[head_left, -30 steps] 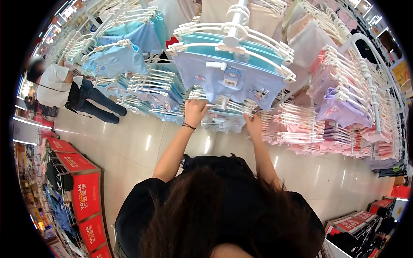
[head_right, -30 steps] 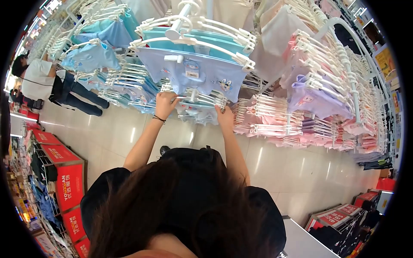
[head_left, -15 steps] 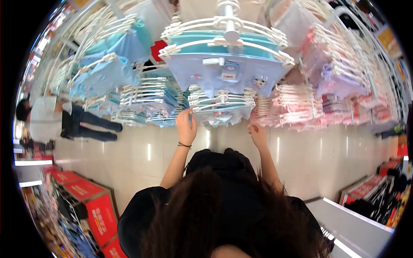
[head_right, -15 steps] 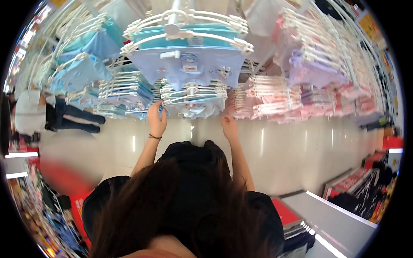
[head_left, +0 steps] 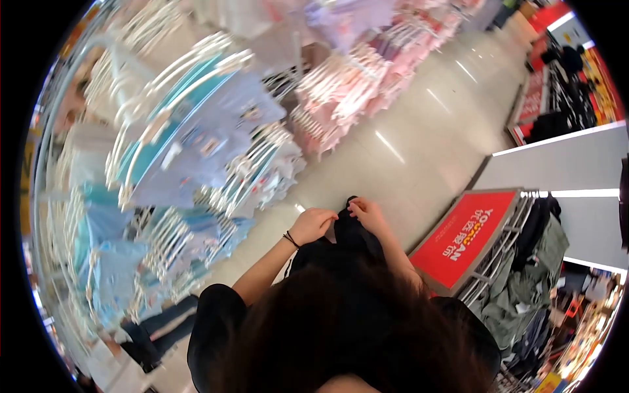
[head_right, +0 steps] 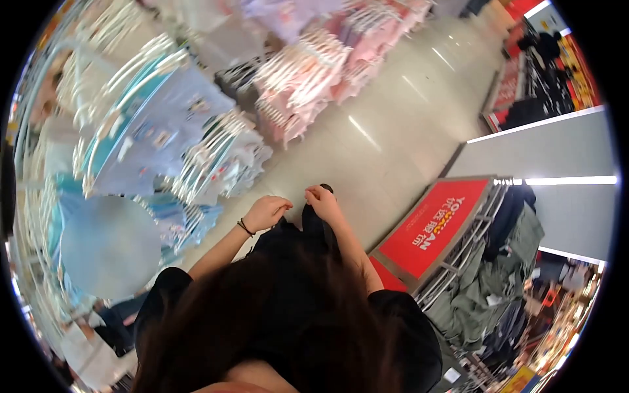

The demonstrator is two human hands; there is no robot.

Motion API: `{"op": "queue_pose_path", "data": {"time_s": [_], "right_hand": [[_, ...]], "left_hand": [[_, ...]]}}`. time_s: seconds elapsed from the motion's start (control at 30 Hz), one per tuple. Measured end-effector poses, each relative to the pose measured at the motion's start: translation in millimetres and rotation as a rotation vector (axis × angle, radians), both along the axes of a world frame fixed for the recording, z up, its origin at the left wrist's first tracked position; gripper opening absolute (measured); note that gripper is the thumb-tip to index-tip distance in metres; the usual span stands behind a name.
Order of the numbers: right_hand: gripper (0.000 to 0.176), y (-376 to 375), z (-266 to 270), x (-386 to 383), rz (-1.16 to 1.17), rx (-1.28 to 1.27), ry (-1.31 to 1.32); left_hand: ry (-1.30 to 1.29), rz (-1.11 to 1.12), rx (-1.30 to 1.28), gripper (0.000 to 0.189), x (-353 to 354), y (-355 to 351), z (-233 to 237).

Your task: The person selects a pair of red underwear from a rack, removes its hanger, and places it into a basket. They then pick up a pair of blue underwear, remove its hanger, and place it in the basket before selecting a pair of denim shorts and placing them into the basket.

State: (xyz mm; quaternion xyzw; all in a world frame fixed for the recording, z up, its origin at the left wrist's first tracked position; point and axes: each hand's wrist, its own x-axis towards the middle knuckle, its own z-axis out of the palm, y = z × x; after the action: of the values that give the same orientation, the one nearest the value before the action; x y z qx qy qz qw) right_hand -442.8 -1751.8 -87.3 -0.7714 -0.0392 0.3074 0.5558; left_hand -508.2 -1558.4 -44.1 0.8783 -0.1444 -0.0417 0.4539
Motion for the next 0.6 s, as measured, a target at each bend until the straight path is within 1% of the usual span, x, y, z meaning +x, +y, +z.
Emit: {"op": "queue_pose_path", "data": {"time_s": [0.07, 0.13, 0.27, 0.33, 0.37, 0.47, 0.5, 0.6], "right_hand": [[0.025, -24, -5, 9, -0.088, 0.002, -0.042], [0.025, -47, 3, 22, -0.156, -0.037, -0.077], [0.026, -101, 6, 62, -0.247, 0.025, -0.082], [0.026, -138, 3, 90, -0.239, 0.042, -0.093], [0.026, -159, -6, 108, -0.257, 0.052, -0.099], [0.027, -227, 11, 161, -0.322, -0.018, -0.146], [0.026, -250, 28, 176, -0.347, -0.030, -0.170], [0.025, -320, 20, 219, -0.435, -0.002, -0.144]], "left_hand": [[-0.049, -0.060, -0.019, 0.011, 26, -19, -5], [-0.094, -0.093, -0.029, 0.011, 55, -41, -6], [-0.116, -0.128, -0.033, 0.011, 115, -92, 3], [-0.126, -0.141, -0.018, 0.012, 143, -124, 6], [-0.091, -0.180, 0.023, 0.013, 160, -140, 1], [0.002, -0.187, -0.002, 0.013, 205, -199, -2], [0.025, -0.182, -0.020, 0.014, 224, -222, 5], [-0.009, -0.159, -0.062, 0.013, 284, -288, 21]]}}
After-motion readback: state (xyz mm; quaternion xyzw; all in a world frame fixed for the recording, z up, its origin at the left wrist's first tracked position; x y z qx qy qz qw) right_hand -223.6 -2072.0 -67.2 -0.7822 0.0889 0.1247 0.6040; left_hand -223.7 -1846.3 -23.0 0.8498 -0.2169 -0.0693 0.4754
